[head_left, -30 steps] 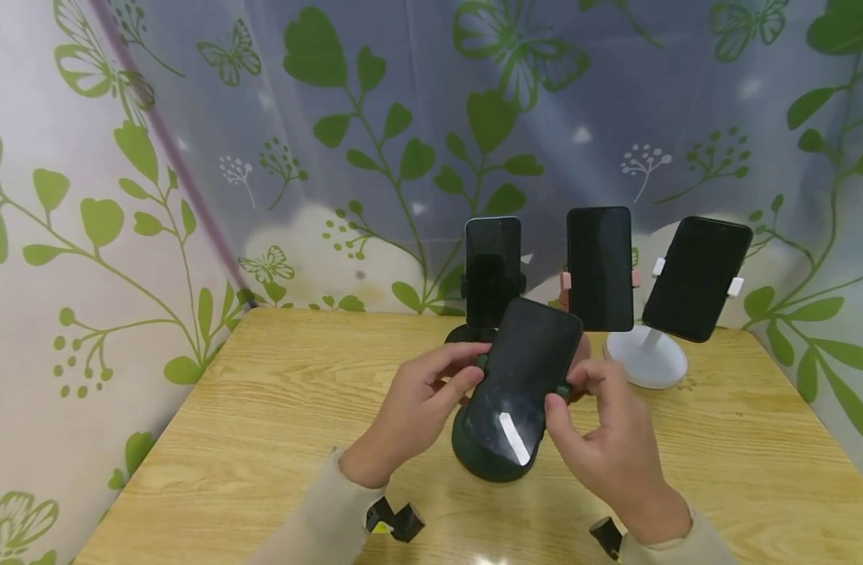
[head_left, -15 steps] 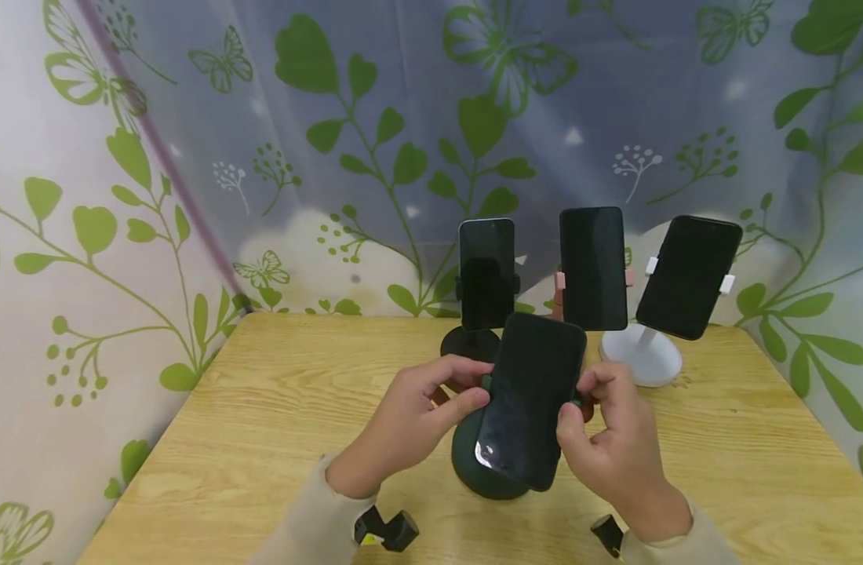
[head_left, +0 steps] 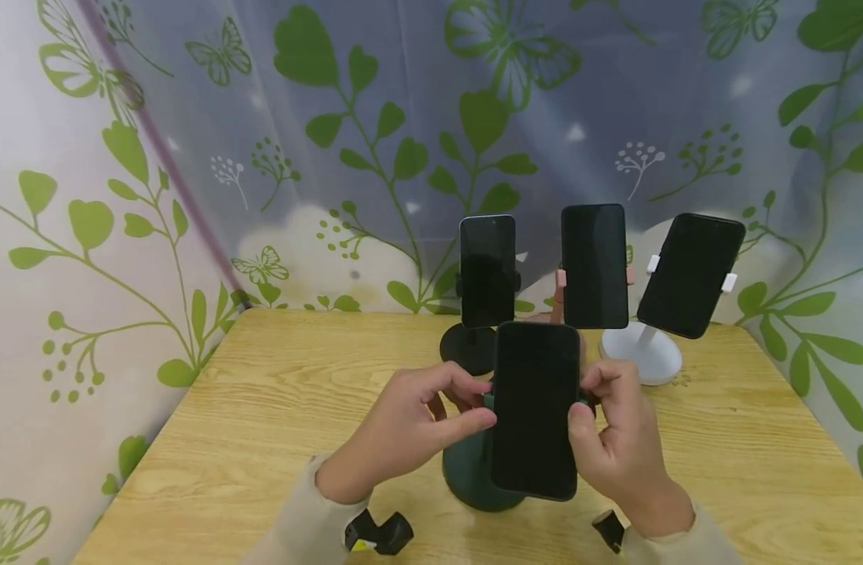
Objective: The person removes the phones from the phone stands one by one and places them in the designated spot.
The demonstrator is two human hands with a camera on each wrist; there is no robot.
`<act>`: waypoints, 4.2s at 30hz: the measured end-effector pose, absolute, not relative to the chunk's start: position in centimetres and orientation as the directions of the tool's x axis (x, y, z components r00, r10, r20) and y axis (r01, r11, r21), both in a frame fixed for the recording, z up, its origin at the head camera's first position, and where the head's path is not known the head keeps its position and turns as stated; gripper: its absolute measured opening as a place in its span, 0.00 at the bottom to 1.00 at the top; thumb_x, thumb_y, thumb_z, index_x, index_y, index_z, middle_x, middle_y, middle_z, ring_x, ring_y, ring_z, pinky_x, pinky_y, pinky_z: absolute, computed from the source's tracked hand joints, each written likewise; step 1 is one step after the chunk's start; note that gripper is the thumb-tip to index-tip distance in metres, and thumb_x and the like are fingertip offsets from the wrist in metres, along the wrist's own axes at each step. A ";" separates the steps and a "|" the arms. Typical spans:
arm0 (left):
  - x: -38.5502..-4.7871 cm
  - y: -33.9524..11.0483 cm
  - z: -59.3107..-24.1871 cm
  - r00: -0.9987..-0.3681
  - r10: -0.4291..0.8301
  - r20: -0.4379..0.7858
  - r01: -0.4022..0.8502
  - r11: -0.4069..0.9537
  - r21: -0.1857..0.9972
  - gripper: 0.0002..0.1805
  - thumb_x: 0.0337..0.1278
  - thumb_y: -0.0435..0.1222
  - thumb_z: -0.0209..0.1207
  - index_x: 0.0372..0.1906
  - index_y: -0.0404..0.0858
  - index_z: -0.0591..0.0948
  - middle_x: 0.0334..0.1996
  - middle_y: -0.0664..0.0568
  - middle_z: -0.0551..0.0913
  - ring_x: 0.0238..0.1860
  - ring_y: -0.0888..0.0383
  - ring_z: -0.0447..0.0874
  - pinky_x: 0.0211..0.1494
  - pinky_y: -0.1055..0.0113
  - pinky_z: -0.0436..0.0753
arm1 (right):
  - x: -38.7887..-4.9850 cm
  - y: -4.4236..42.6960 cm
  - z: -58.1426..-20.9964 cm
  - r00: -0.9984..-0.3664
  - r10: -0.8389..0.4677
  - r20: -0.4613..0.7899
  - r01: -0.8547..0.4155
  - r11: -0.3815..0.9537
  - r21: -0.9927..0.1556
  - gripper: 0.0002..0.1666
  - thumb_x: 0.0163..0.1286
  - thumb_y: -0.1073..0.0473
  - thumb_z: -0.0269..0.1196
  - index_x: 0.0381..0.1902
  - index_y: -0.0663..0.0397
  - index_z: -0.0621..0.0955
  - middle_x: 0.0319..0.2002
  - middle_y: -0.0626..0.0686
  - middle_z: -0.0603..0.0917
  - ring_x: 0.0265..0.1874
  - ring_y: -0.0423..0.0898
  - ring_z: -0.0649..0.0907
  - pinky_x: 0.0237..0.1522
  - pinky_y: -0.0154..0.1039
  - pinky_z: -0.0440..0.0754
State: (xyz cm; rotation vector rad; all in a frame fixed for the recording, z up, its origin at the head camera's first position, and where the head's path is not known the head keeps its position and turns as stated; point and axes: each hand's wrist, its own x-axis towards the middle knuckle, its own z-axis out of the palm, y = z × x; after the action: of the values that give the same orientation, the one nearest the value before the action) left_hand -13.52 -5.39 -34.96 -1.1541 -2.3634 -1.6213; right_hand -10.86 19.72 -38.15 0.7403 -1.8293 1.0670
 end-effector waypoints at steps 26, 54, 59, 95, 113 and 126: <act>-13.3 -5.4 -34.6 -0.730 0.587 0.351 0.552 0.202 0.809 0.12 0.63 0.41 0.72 0.46 0.49 0.81 0.35 0.63 0.85 0.33 0.64 0.83 0.31 0.67 0.81 | -11.5 20.4 -38.4 -0.414 -0.152 0.897 -0.863 0.379 -0.334 0.09 0.72 0.67 0.51 0.35 0.73 0.67 0.27 0.52 0.71 0.27 0.38 0.71 0.31 0.31 0.69; -15.4 -4.7 -36.1 -0.594 0.724 0.350 0.523 0.017 0.852 0.13 0.73 0.49 0.62 0.34 0.47 0.78 0.27 0.59 0.82 0.21 0.61 0.79 0.22 0.68 0.76 | -8.1 19.3 -28.5 -0.762 -0.327 0.559 -0.501 0.844 -0.189 0.38 0.72 0.51 0.66 0.77 0.49 0.68 0.72 0.55 0.70 0.29 0.41 0.82 0.24 0.34 0.77; -15.3 -4.7 -35.9 -0.596 0.727 0.341 0.533 0.040 0.845 0.12 0.74 0.49 0.61 0.36 0.48 0.78 0.27 0.60 0.81 0.19 0.63 0.75 0.22 0.68 0.75 | -8.3 17.3 -26.9 -0.836 -0.361 0.414 -0.444 0.888 -0.122 0.44 0.77 0.38 0.60 0.82 0.48 0.59 0.80 0.61 0.58 0.59 0.63 0.81 0.28 0.42 0.81; -14.7 -4.3 -36.3 -0.634 0.709 0.309 0.468 0.034 0.883 0.04 0.72 0.39 0.64 0.41 0.44 0.81 0.27 0.56 0.81 0.24 0.60 0.78 0.28 0.68 0.77 | -12.1 15.6 -29.5 -0.620 -0.526 0.582 -0.539 0.825 0.171 0.11 0.64 0.51 0.59 0.33 0.52 0.73 0.23 0.47 0.63 0.20 0.45 0.62 0.15 0.35 0.55; -14.7 -3.9 -37.1 -0.668 0.706 0.237 0.264 -0.073 0.962 0.15 0.71 0.40 0.65 0.49 0.34 0.76 0.29 0.49 0.78 0.26 0.53 0.81 0.30 0.66 0.81 | -11.9 15.8 -31.1 -0.590 -0.428 0.684 -0.496 0.861 0.112 0.17 0.65 0.48 0.56 0.40 0.56 0.79 0.29 0.52 0.76 0.25 0.52 0.72 0.12 0.34 0.60; -14.5 -3.8 -37.3 -0.682 0.708 0.183 0.072 -0.184 0.980 0.19 0.66 0.45 0.69 0.45 0.37 0.74 0.21 0.56 0.74 0.16 0.62 0.67 0.23 0.70 0.70 | -12.4 15.8 -31.3 -0.596 -0.422 0.683 -0.497 0.862 0.100 0.17 0.65 0.49 0.57 0.42 0.55 0.80 0.29 0.52 0.75 0.26 0.52 0.72 0.13 0.35 0.62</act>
State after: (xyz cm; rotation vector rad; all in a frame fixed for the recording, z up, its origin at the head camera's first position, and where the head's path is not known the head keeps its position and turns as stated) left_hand -14.48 -3.78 -37.27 -1.2102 -2.2068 -2.5775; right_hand -12.40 15.82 -31.25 0.6614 -2.2901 0.1296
